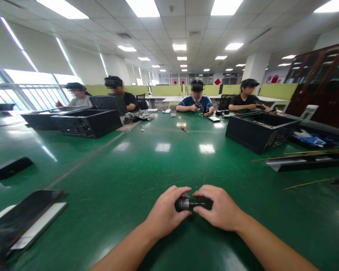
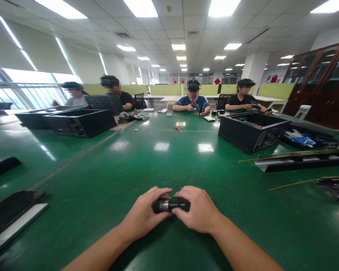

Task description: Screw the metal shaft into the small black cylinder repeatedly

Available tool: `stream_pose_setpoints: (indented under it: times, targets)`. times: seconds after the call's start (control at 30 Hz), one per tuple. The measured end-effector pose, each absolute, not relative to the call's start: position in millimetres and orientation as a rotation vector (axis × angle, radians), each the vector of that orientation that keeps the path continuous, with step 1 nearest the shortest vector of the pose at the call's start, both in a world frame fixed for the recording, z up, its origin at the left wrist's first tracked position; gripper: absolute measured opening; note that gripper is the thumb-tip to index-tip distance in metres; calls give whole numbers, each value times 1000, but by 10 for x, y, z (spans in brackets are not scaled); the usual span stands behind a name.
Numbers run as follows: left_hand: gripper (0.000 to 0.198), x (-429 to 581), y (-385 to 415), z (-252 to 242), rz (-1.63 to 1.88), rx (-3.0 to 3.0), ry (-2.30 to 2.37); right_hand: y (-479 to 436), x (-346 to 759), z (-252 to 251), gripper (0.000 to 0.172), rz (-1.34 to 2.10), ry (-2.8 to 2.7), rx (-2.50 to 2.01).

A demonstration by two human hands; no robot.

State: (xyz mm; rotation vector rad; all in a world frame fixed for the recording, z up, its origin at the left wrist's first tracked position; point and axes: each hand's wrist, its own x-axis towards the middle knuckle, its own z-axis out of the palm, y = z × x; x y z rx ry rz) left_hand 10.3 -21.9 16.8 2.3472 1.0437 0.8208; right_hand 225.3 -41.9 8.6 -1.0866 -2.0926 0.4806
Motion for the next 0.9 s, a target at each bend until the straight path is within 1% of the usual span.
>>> stream_pose_setpoints:
  times: [0.13, 0.2, 0.47, 0.9]
  targets:
    - [50, 127, -258, 175, 855, 2325, 1025, -427, 2233, 84, 12, 495, -2130, -1045]
    - [49, 139, -269, 187, 887, 2317, 1022, -422, 2232, 81, 10, 506, -2129, -1031]
    - [46, 120, -249, 163, 934, 2319, 1030, -385, 2266, 32, 8, 474, -2126, -1027]
    - [43, 95, -285, 182, 1016, 2372, 1016, -408, 2287, 94, 10, 504, -2133, -1013]
